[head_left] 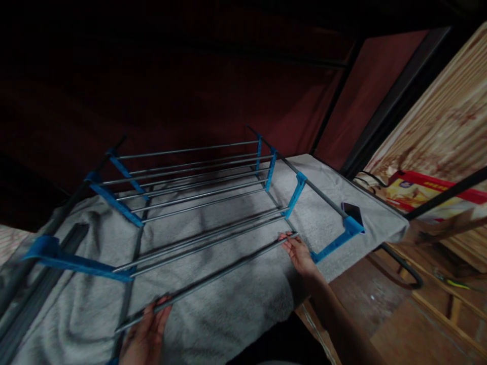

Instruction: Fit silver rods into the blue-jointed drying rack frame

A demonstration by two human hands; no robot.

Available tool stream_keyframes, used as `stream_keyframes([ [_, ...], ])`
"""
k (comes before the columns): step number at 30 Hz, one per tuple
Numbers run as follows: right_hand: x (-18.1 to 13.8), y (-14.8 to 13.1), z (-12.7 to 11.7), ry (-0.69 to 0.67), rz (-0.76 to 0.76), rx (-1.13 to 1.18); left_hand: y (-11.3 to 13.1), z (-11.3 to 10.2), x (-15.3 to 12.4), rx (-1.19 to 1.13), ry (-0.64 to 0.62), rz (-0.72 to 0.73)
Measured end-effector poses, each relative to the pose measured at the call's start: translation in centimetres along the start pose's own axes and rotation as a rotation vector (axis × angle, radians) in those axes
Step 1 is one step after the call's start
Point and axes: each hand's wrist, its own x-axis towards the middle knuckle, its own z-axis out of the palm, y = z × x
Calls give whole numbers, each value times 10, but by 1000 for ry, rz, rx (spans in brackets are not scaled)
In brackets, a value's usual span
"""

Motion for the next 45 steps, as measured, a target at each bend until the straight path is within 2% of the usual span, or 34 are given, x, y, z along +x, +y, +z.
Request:
stream_keyframes([
  [3,0,0,-1,-24,-4,8,1,-3,1,-166,70,-47],
  [7,0,0,0,-48,-6,23,-5,-2,2,-236,52,-34],
  [12,0,1,-1,-66,-9,33,-12,5,2,-688,222,-328],
  [16,2,3,-3,-72,-22,38,-10,4,0,-844,190,-371],
  [30,10,11,-18,-113,-14,40,-14,2,-4,-967,159,-370],
  [38,0,3,-2,-117,-33,74,-14,3,-5,-945,154,-332],
  [45,2,4,6,-92,-71,108,-5,-5,-3,-860,24,-336],
])
